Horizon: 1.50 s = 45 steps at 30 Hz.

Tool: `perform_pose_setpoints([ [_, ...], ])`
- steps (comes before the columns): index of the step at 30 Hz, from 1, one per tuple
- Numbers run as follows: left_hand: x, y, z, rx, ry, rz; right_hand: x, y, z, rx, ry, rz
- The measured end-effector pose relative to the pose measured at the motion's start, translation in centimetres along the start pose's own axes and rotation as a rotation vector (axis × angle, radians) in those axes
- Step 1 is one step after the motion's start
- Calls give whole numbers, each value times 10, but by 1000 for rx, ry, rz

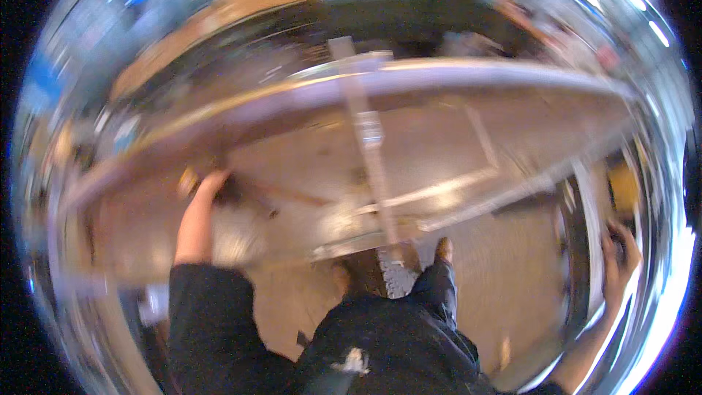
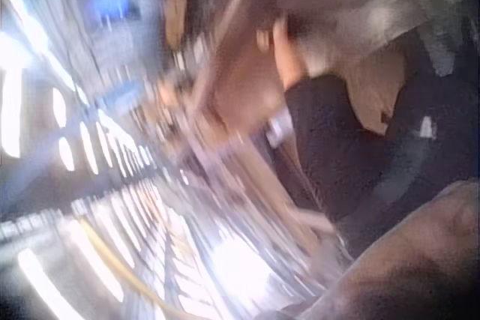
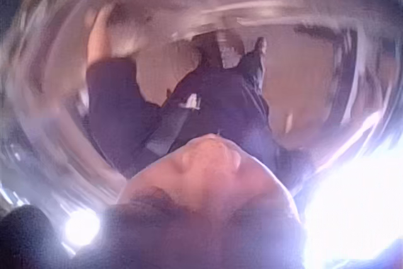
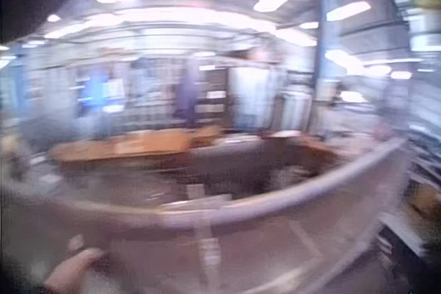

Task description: The person positions metal plates and brackets onto a large curved metal structure, then uses a hammer to tap them into alignment. They measure sections with a tape measure and continue hammering to secure the components.

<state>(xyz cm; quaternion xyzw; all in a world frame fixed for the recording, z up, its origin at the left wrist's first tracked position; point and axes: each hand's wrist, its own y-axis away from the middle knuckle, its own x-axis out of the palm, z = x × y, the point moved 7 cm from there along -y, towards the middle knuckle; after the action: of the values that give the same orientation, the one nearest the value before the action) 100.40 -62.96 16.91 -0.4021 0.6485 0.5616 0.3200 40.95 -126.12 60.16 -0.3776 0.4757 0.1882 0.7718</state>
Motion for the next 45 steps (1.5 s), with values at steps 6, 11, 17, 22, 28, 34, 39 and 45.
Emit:
perform_pose_setpoints([
  [6, 51, -54, 4, 35, 396, 117, -62, 87, 18, 313, -46, -62],
  [11, 71, -44, 83, -58, 997, 166, -27, 141, -17, 374, -207, -82],
  [17, -6, 73, 21, 84, 942, 119, 19, 152, -22, 463, -376, 34],
  [22, -87, 145, 5, 472, 791, -271, 69, 122, 4, 223, -373, 163],
  [28, -163, 323, -70, 673, 681, -649, 130, 129, 66, -406, -778, 321],
  [34, -79, 561, -300, 1025, 776, -745, 128, 129, 65, -760, -1190, 340],
  [39, 100, 629, -497, 1083, 980, -519, 129, 128, -83, -478, -1378, 530],
  [45, 225, 695, -708, 1170, 270, -45, 156, 124, -353, 73, -1056, 529],
])
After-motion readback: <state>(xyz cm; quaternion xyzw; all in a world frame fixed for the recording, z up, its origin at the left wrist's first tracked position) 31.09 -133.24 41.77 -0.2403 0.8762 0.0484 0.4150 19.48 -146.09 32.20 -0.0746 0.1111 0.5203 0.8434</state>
